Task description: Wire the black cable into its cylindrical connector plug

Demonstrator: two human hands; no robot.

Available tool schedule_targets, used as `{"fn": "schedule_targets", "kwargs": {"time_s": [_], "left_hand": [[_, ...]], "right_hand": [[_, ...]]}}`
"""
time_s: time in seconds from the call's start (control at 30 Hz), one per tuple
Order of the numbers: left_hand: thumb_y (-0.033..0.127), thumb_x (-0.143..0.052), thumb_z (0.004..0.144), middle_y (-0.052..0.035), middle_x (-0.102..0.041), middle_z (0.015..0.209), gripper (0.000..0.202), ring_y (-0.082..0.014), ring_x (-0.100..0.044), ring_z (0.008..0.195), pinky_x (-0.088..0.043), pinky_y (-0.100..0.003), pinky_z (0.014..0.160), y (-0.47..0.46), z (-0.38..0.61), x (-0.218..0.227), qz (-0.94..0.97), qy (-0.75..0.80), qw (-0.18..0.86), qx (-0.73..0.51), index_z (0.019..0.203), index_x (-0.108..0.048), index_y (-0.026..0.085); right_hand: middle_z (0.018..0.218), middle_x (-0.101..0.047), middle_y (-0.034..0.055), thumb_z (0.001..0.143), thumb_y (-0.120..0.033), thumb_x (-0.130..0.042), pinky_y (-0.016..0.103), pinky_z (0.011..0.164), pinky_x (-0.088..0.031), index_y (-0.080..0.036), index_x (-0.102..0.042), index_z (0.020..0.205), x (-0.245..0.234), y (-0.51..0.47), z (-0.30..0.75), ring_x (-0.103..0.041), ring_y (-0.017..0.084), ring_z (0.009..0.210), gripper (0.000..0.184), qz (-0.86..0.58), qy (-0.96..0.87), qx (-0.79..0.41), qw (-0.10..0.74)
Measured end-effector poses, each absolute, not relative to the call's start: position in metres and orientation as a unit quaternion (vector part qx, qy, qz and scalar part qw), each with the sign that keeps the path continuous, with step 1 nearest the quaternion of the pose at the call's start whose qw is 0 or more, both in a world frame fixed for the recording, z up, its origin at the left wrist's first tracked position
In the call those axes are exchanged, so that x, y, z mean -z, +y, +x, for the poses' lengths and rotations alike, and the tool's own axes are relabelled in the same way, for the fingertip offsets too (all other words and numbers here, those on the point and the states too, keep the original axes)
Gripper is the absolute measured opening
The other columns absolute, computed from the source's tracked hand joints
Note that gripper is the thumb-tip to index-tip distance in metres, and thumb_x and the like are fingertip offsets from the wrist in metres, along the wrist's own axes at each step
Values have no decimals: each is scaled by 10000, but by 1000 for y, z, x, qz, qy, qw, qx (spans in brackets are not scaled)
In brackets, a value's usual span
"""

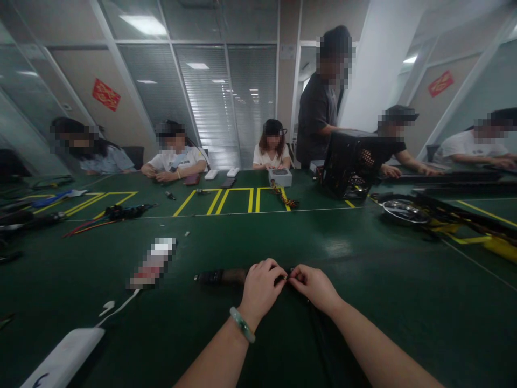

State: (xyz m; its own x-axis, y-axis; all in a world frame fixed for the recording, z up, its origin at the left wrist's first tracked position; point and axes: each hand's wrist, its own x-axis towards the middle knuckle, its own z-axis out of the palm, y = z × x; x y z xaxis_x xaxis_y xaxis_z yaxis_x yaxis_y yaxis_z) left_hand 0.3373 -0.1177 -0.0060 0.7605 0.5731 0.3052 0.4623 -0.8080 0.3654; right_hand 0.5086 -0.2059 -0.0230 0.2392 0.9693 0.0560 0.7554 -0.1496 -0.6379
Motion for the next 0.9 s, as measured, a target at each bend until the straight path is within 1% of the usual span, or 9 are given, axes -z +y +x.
{"fn": "schedule_targets", "kwargs": {"time_s": [0.27, 0.4, 0.53, 0.67, 0.8, 0.9], "left_hand": [[241, -558, 891, 5, -541, 1052, 165, -181, -514, 966, -388, -347, 835, -118, 337, 5, 931, 283, 139, -182, 1005, -656, 309], [232, -551, 891, 2, -540, 1063, 181, -184, -511, 978, -390, -353, 848, -118, 337, 4, 931, 285, 136, -181, 1012, -660, 313], [226, -544, 892, 6, -543, 1061, 186, -183, -511, 980, -390, -354, 847, -118, 337, 2, 932, 285, 137, -178, 1008, -658, 317], [220, -536, 896, 6, -550, 1053, 174, -179, -517, 968, -393, -345, 837, -118, 337, 3, 931, 284, 143, -178, 1010, -641, 302], [200, -560, 881, 13, -554, 1058, 225, -174, -524, 975, -392, -339, 853, -119, 337, 3, 927, 289, 141, -191, 1083, -584, 296], [212, -579, 866, 6, -558, 1041, 176, -180, -527, 965, -395, -340, 848, -119, 337, 3, 925, 294, 145, -193, 1034, -588, 264]], "right_hand": [[738, -666, -31, 847, -332, -597, 214, 547, -349, -247, -670, 875, 19, -206, 507, -574, 127, 623, 115, -732, -590, -189, 283], [763, -675, -23, 854, -352, -595, 228, 574, -358, -260, -685, 868, 20, -207, 503, -588, 148, 674, 130, -739, -583, -181, 285], [771, -678, -19, 861, -378, -587, 237, 582, -362, -260, -684, 873, 22, -207, 500, -592, 157, 682, 153, -751, -568, -173, 288], [777, -683, -20, 867, -381, -579, 238, 596, -373, -256, -675, 888, 24, -206, 498, -602, 155, 685, 159, -757, -559, -170, 293], [759, -679, -28, 863, -359, -591, 241, 619, -384, -252, -667, 866, 23, -206, 496, -603, 145, 663, 132, -757, -557, -168, 298], [737, -673, -36, 862, -356, -598, 248, 650, -393, -254, -662, 859, 21, -207, 496, -604, 142, 657, 120, -756, -557, -166, 301]]}}
